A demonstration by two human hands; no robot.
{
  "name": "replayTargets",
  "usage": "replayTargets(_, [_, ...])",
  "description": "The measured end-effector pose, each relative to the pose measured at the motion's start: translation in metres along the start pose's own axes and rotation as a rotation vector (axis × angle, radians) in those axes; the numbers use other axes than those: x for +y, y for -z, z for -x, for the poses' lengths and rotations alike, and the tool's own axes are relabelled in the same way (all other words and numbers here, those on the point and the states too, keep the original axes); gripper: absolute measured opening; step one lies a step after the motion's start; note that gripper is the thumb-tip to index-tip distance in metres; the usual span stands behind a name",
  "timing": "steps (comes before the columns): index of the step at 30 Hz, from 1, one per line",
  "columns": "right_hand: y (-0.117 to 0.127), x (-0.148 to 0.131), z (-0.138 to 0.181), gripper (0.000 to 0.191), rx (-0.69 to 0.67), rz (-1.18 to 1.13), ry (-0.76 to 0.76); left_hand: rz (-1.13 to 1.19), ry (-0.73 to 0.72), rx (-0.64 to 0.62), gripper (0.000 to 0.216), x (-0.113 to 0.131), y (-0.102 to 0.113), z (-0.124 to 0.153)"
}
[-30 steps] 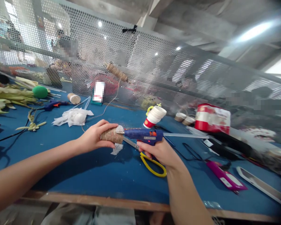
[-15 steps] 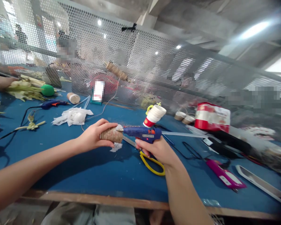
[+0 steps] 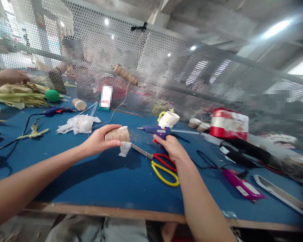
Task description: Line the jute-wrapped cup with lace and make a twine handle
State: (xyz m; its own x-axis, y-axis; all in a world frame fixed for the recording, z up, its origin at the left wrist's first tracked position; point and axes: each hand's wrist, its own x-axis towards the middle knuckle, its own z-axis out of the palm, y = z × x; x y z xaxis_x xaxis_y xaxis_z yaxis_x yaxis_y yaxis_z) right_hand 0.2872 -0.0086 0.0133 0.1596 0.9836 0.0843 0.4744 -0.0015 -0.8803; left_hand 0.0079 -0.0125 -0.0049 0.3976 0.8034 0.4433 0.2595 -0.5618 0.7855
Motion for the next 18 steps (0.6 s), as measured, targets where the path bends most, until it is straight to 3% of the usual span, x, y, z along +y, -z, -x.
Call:
replayTargets(9, [-0.014, 0.029, -0.03, 0.029, 0.014, 0.218, -0.065, 0.154, 0.104, -0.047, 0.059, 0.007, 0.002, -0.001])
replayTargets(13, [-0.012, 0.018, -0.026, 0.024, 0.123, 0.361, 0.012, 0.262, 0.174, -0.052, 0.057, 0.01, 0.0, -0.001])
replayTargets(15, [-0.014, 0.002, -0.013, 0.007, 0.134, 0.376, 0.1, 0.323, 0.212, -0.06, 0.057, 0.013, 0.0, 0.0])
replayTargets(16, [-0.016, -0.007, -0.004, 0.007, 0.093, 0.363, 0.174, 0.356, 0.231, -0.066, 0.058, 0.014, -0.001, 0.0])
replayTargets(18, [-0.022, -0.028, 0.017, 0.027, -0.214, 0.251, 0.455, 0.439, 0.274, -0.077, 0.058, 0.016, -0.002, 0.001])
